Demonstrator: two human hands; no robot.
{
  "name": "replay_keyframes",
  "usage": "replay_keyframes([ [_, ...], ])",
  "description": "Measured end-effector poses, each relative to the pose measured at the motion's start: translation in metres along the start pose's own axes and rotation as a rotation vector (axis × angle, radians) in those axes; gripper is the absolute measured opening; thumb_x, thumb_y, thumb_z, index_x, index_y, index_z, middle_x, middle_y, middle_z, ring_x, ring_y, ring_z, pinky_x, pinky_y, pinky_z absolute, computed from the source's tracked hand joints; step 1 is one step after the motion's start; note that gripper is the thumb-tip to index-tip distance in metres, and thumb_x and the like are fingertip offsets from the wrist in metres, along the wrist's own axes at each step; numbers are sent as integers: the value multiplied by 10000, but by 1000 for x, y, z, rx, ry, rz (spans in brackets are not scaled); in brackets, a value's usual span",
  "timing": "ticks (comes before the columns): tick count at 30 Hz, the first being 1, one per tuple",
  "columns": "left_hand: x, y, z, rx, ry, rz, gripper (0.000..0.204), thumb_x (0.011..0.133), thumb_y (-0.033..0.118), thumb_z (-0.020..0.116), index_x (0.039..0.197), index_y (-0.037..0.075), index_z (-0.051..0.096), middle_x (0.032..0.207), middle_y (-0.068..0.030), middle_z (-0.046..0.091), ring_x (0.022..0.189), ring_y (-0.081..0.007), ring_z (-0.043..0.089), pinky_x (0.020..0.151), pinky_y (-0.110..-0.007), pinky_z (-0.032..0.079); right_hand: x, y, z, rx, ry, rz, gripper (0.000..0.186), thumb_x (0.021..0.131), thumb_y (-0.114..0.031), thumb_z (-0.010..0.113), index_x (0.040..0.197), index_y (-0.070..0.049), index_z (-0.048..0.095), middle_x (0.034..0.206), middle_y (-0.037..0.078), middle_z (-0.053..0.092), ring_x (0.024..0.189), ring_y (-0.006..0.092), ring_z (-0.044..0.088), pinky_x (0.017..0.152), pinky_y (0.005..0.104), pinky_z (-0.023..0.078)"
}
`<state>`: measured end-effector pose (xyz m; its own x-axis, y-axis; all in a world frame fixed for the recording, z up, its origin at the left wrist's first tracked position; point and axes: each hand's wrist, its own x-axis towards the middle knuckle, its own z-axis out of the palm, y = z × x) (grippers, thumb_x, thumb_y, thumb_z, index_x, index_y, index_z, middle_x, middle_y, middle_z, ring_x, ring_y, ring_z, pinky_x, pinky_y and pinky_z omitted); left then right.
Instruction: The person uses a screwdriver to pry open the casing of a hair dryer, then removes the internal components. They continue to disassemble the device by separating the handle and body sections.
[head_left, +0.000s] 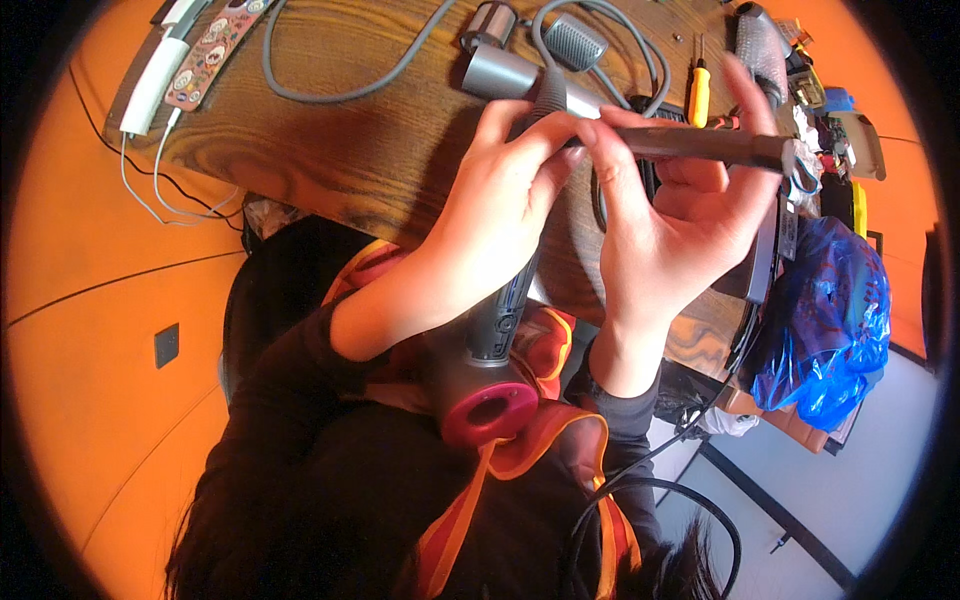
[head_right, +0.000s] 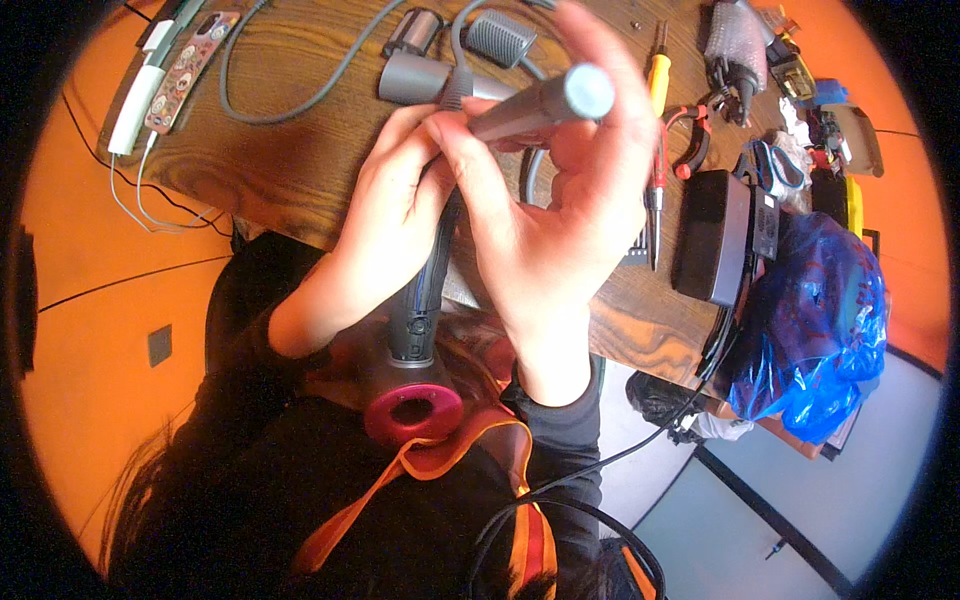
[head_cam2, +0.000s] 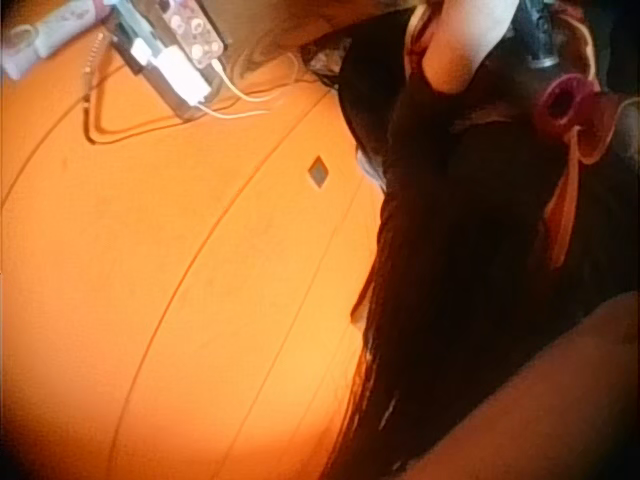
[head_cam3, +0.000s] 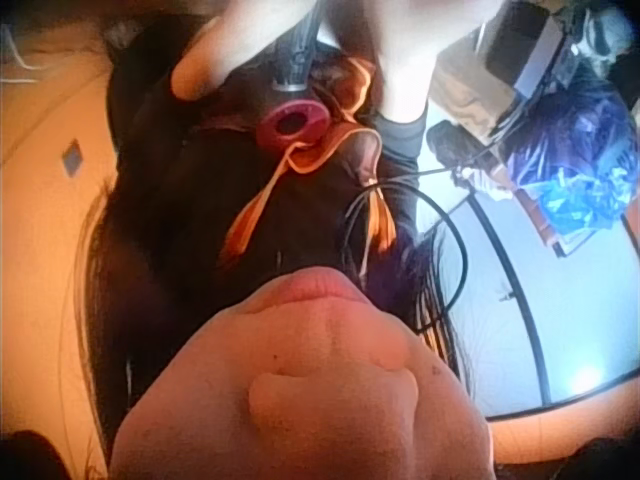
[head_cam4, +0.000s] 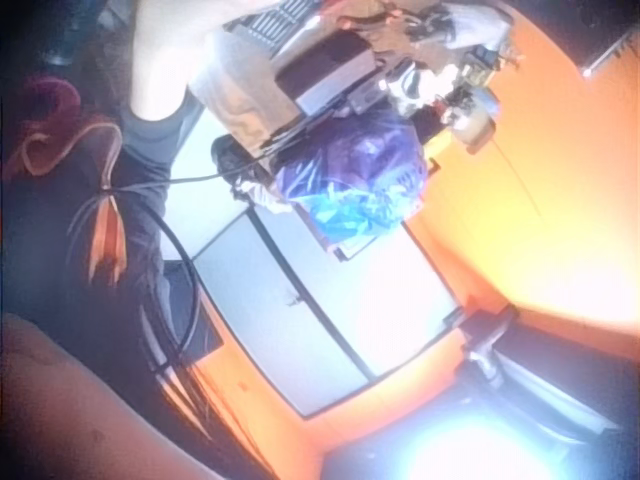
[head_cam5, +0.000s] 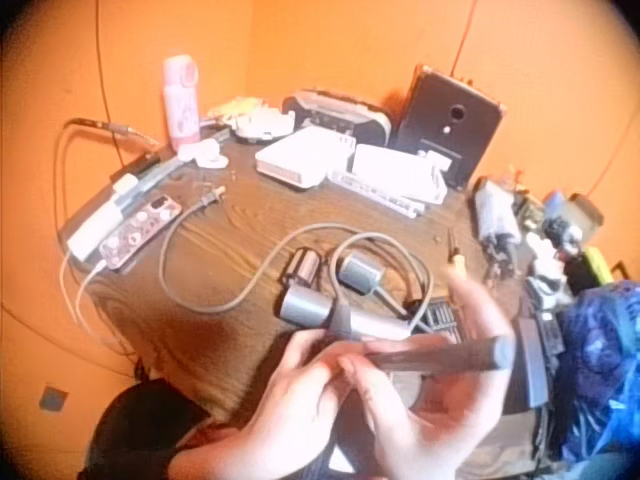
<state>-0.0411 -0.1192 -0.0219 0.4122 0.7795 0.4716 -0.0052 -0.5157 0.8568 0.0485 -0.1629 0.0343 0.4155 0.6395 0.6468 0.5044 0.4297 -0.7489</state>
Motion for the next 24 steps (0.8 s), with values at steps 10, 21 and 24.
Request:
replay_keyframes([
  [10,1,6,-1,-25,-5,-110,200,822,16,530,1019,38,553,964,-186,497,845,-342,551,721,-371,460,3,-4,-21,-26,-289,152,301,726,130,617,1015,86,544,995,169,604,894,190,606,783,272,493],
  [21,-1,6,-2,2,-34,-108,207,822,2,501,1024,21,542,991,-190,495,878,-342,541,758,-370,444,2,-2,-16,-108,-223,34,400,701,134,638,1076,77,511,942,157,612,872,195,608,798,292,494],
  [24,-1,7,-2,32,-38,-95,210,830,-12,466,1030,-15,531,992,-154,521,890,-287,555,770,-330,446,3,-2,-18,-17,-220,55,427,702,128,639,1100,72,494,974,170,604,925,215,598,824,302,486],
])
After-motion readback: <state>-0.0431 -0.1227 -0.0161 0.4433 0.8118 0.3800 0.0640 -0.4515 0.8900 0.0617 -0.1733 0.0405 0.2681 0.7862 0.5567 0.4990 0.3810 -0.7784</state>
